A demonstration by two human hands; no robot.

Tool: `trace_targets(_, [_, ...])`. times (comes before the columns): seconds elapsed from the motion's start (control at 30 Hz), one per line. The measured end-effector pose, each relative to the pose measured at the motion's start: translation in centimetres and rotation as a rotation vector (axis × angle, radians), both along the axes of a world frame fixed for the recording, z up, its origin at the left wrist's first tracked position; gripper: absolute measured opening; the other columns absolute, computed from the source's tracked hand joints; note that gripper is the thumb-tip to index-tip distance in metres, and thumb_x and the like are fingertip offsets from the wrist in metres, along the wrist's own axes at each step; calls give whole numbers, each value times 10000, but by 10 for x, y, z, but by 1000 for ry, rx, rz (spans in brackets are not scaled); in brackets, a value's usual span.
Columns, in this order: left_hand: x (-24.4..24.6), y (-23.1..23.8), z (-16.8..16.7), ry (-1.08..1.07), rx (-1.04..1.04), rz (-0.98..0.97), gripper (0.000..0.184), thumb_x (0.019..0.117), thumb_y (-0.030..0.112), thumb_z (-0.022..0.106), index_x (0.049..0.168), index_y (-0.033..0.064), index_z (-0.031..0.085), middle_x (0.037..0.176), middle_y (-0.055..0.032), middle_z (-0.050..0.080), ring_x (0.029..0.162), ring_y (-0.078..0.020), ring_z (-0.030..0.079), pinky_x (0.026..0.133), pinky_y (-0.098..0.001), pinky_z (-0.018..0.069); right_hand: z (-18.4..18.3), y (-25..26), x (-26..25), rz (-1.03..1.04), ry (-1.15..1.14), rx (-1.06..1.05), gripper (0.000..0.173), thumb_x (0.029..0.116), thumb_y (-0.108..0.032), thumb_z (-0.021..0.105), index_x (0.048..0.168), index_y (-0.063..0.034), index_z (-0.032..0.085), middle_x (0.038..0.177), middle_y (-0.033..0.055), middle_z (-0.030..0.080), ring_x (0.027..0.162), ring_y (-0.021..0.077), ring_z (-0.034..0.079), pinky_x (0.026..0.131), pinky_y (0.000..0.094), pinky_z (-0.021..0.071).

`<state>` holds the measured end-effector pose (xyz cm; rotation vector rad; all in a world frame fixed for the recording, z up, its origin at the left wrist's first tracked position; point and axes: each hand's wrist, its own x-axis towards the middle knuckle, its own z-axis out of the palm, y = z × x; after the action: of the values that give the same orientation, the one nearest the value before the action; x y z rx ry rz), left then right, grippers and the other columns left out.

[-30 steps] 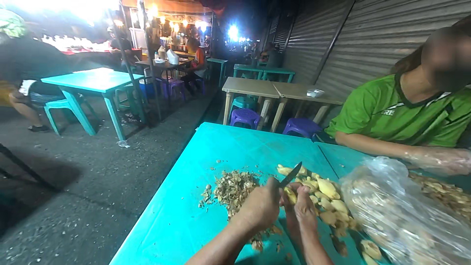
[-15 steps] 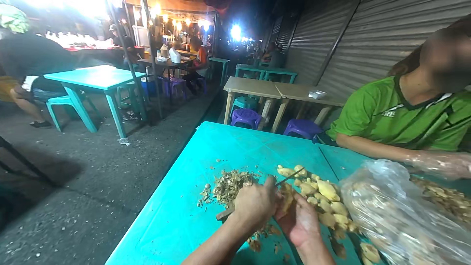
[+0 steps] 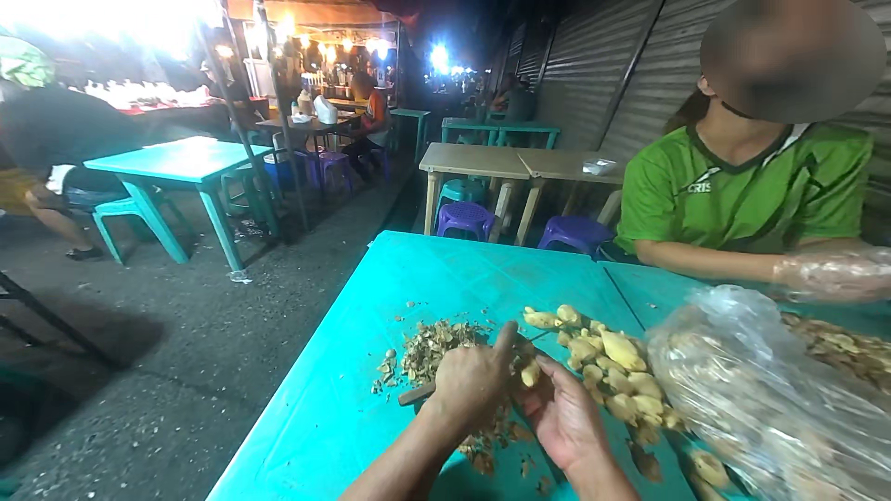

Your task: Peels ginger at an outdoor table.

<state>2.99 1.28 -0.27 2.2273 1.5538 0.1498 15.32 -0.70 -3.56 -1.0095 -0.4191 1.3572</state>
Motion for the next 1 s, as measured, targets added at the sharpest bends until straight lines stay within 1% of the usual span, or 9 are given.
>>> trace_targets(0.1, [-5,4,-3,-16,-1,-55,512,1138,275,322,1641,230,237,1072,-229,713,1053,-446,694,898,-616,539,3,1,4,24,-6,-41,246,1084,-111,360,988,-33,573,759,76,627,605,140,626,561,277,562])
trace_targets(0.27, [-7,4,-3,-52,-48,-87,492,1139,301,336,1612,177,273,1086,-248,699,1057,-456,690,903,-623,538,5,2,11,51,-32,-76,279,1084,-137,366,897,-61,560,651,36,568,482,93,517,447,216,458])
trace_targets(0.43, [-6,5,-5,-19,4,-38,395,1132,233,348,1518,213,430,1094,-230,713,1064,-455,695,881,-635,540,1,1,7,76,-86,-41,299,1077,-88,373,840,-73,554,597,11,539,448,68,481,426,188,420])
trace_targets(0.53, [-14,11,-8,-36,-1,-40,394,1121,191,367,1497,237,476,1129,-226,710,1085,-454,688,879,-647,536,-5,0,0,90,-76,-43,265,1069,-60,391,876,-55,573,626,25,564,467,74,506,436,192,439])
trace_targets(0.67, [-12,11,-9,-23,-38,16,465,1115,174,369,1562,295,402,1149,-233,707,1087,-465,684,882,-655,533,-7,-1,-11,40,-110,-40,176,1063,-34,419,998,-30,582,704,38,585,526,89,547,483,216,491])
trace_targets(0.77, [-11,9,-9,-60,-90,-13,526,1119,213,377,1631,222,255,1152,-251,694,1094,-467,679,911,-644,534,-6,1,-6,15,-115,-22,190,1061,-38,415,1013,-23,598,700,38,593,533,96,564,504,228,514])
trace_targets(0.83, [-12,9,-9,-90,-83,-51,486,1131,249,363,1611,202,298,1140,-253,696,1090,-463,682,917,-643,530,-6,2,-1,14,-97,-29,205,1060,-47,406,960,-41,585,682,36,586,515,94,553,493,228,509])
trace_targets(0.93, [-15,10,-9,-108,-28,-22,424,1126,233,368,1545,255,430,1130,-229,714,1075,-453,693,895,-648,536,-6,1,2,52,-106,9,236,1064,-45,390,971,-39,608,671,29,592,495,74,540,455,199,475])
trace_targets(1.0, [-14,10,-8,-87,-26,57,424,1115,193,373,1518,290,463,1144,-210,716,1092,-441,691,894,-637,538,-5,1,-2,53,-117,3,232,1067,-42,392,984,-34,609,659,25,584,481,64,524,440,186,454])
